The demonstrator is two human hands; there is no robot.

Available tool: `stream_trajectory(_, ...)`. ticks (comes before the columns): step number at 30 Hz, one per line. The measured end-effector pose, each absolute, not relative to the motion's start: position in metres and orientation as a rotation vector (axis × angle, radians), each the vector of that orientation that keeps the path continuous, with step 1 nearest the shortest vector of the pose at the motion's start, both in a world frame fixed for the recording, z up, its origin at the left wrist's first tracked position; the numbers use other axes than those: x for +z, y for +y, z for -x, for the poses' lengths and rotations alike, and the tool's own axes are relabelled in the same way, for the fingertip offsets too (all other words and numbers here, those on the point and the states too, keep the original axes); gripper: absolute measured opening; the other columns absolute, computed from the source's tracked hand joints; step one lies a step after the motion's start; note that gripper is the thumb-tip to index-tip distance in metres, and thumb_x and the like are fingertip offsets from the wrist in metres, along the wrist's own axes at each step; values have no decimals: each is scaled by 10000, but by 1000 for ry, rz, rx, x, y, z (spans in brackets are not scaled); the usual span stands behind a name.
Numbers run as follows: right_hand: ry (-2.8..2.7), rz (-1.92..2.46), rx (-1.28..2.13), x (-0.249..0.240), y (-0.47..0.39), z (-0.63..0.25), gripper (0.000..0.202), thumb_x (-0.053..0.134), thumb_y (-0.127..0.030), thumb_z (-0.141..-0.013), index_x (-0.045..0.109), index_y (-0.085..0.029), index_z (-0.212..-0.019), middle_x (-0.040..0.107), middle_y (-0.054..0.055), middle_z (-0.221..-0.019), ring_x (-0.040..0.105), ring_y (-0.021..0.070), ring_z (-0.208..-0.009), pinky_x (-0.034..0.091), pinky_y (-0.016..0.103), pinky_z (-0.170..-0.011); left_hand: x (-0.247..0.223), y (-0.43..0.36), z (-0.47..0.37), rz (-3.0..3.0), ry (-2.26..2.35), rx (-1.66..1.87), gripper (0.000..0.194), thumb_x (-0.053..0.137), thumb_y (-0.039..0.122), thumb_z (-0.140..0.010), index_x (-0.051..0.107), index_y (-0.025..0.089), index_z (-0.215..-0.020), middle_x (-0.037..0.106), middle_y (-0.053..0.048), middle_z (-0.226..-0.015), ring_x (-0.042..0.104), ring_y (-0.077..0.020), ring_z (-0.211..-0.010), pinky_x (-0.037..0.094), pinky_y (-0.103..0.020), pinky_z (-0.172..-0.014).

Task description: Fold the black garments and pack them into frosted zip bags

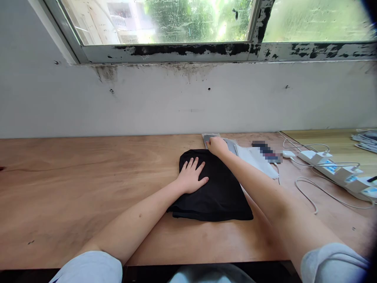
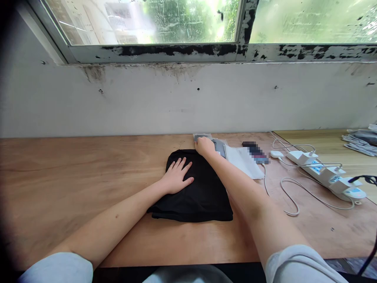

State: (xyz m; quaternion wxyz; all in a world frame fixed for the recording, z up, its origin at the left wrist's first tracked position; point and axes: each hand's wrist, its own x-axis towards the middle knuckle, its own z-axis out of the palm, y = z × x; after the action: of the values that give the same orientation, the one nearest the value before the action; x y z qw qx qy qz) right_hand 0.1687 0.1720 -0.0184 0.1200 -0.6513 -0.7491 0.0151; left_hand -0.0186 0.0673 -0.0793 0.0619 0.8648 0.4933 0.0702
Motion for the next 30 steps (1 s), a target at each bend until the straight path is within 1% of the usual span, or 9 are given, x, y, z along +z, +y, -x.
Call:
stream_trajectory(2, -2183, 1982, 108, -19, 183, -159, 391, 507, -360, -983, 680, -93, -1211, 659, 246, -1249, 626, 322, -1166, 477, 381, -950, -79, 67, 19, -2613, 1495, 210, 813, 357, 697, -936, 245, 237, -1597, 96, -140, -1678, 54, -368, -1545, 90, -561, -1230)
stream_trajectory(6, -2193, 2028, 172, -24, 194, -141, 348, 665, -269, -889, 696, -89, -1185, 682, 262, -1191, 652, 313, -1148, 491, 379, -945, -81, 67, 19, -2611, 1505, 218, 814, 355, 713, -930, 254, 253, -1594, 91, -122, -1682, 50, -363, -1547, 100, -558, -1232)
stream_trajectory(13, -2139, 2042, 121, -19, 206, -136, 268, 626, -204, -898, 724, -97, -1122, 695, 260, -1162, 669, 312, -1127, 505, 377, -919, -83, 67, 19, -2621, 1510, 246, 809, 351, 716, -931, 268, 255, -1590, 116, -118, -1679, 74, -352, -1547, 111, -559, -1235)
stream_trajectory(17, -2064, 2041, 91, -1, 215, -151, 279, 574, -264, -927, 720, -130, -1124, 712, 213, -1156, 691, 292, -1060, 517, 333, -844, -84, 68, 20, -2619, 1507, 265, 801, 372, 710, -928, 294, 253, -1581, 128, -113, -1678, 89, -356, -1545, 121, -564, -1233)
stream_trajectory(19, -2010, 2011, 115, 12, 220, -161, 271, 585, -306, -913, 734, -135, -1062, 738, 188, -1071, 705, 274, -982, 513, 299, -785, -84, 68, 20, -2621, 1505, 270, 798, 378, 704, -928, 296, 252, -1580, 132, -110, -1677, 90, -356, -1545, 127, -566, -1232)
stream_trajectory(22, -1940, 1915, 140, 37, 221, -176, 214, 627, -302, -859, 751, -129, -886, 751, 153, -880, 701, 240, -838, 485, 263, -694, -84, 68, 20, -2620, 1499, 275, 793, 386, 698, -928, 310, 246, -1575, 144, -115, -1674, 93, -363, -1543, 138, -576, -1226)
stream_trajectory(26, -1911, 1779, 77, 73, 194, -187, 174, 670, -294, -804, 749, -140, -820, 737, 111, -793, 666, 206, -748, 448, 247, -630, -87, 69, 20, -2593, 1470, 362, 772, 434, 666, -926, 340, 235, -1559, 194, -128, -1662, 126, -376, -1536, 143, -599, -1220)
stream_trajectory(28, -1927, 1764, 60, 82, 167, -183, 183, 681, -314, -795, 746, -142, -801, 729, 107, -761, 652, 202, -716, 437, 248, -611, -89, 71, 20, -2538, 1449, 475, 766, 425, 622, -950, 295, 196, -1573, 246, -155, -1644, 172, -373, -1528, 154, -604, -1219)
stream_trajectory(30, -1969, 1754, 36, 80, 137, -171, 202, 673, -338, -809, 739, -151, -771, 721, 110, -741, 647, 208, -698, 428, 257, -602, -91, 73, 22, -2444, 1401, 682, 759, 360, 571, -993, 195, 138, -1594, 264, -193, -1630, 219, -351, -1520, 196, -589, -1217)
